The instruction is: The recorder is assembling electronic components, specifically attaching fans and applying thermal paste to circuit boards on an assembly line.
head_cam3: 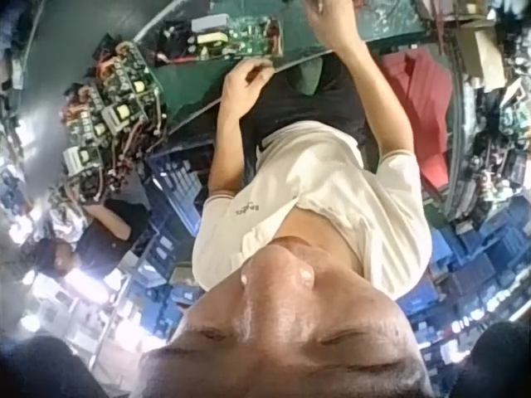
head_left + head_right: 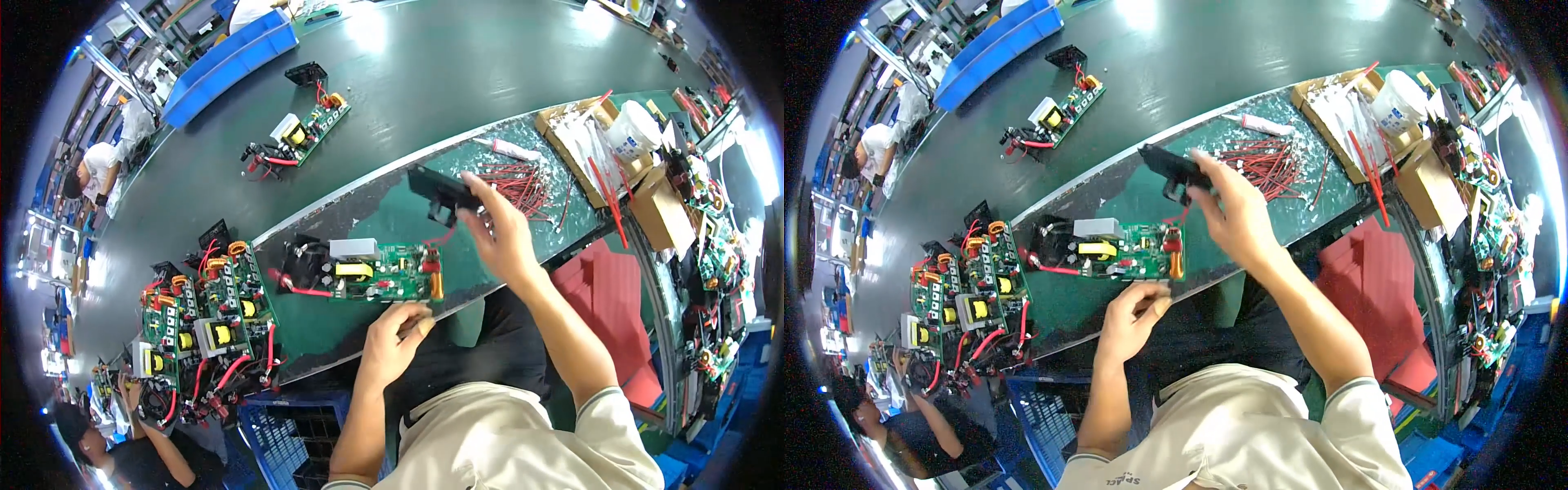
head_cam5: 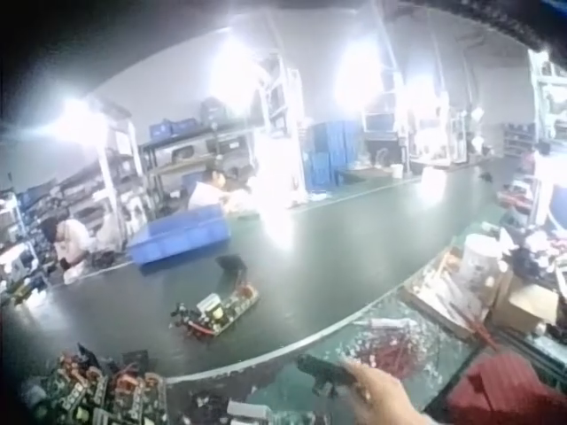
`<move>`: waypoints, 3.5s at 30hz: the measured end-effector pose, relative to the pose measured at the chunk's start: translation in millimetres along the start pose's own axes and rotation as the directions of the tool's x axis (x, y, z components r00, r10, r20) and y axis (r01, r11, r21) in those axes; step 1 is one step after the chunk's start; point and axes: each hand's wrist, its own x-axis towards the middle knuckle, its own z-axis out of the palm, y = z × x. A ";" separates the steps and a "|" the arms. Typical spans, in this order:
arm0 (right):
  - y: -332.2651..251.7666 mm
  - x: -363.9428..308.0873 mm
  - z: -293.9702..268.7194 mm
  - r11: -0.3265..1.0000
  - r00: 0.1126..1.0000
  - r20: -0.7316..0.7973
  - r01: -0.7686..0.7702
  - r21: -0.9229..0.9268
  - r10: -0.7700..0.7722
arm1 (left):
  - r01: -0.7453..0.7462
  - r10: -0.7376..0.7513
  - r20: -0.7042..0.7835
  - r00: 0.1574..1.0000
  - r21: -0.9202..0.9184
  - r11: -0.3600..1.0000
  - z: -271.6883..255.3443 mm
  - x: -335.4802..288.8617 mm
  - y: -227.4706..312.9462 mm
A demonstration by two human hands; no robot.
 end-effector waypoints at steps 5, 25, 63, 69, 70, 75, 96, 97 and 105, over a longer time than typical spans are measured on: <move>44.5 27.2 12.2 0.992 0.990 -0.111 -0.091 -0.086 0.081 | -0.295 0.293 0.040 0.955 0.158 0.942 21.7 18.4 5.0; 67.2 46.6 -74.0 0.953 0.935 -0.190 -0.302 0.024 0.301 | 0.104 -0.024 0.339 0.940 -0.220 0.970 22.7 -11.5 16.8; -58.2 -30.7 34.3 0.827 0.941 0.221 -0.333 0.453 0.258 | -0.181 -0.017 -0.258 0.966 -0.723 0.667 -29.0 72.7 47.7; -41.5 -13.4 46.1 0.322 0.838 0.377 -0.510 0.798 0.394 | -0.141 -0.050 -0.231 0.972 -0.734 0.665 -38.8 66.3 41.7; -42.0 -11.2 47.7 0.356 0.841 0.367 -0.510 0.783 0.398 | -0.139 -0.056 -0.233 0.971 -0.737 0.661 -40.1 66.1 41.6; -40.3 -0.7 57.8 0.623 0.899 0.229 -0.426 0.656 0.374 | -0.312 0.581 -0.331 0.744 0.597 0.740 -76.1 52.9 47.0; -12.6 15.4 83.7 0.988 0.905 0.402 0.101 0.119 -0.141 | -0.160 0.116 0.127 0.985 0.926 0.341 -59.0 47.7 50.6; -12.0 15.0 83.5 0.988 0.904 0.406 0.093 0.121 -0.135 | -0.161 0.119 0.127 0.985 0.925 0.343 -58.6 48.0 50.6; -9.8 12.0 86.2 0.989 0.908 0.398 0.096 0.111 -0.132 | -0.147 0.100 0.121 0.988 0.935 0.324 -54.5 51.5 50.2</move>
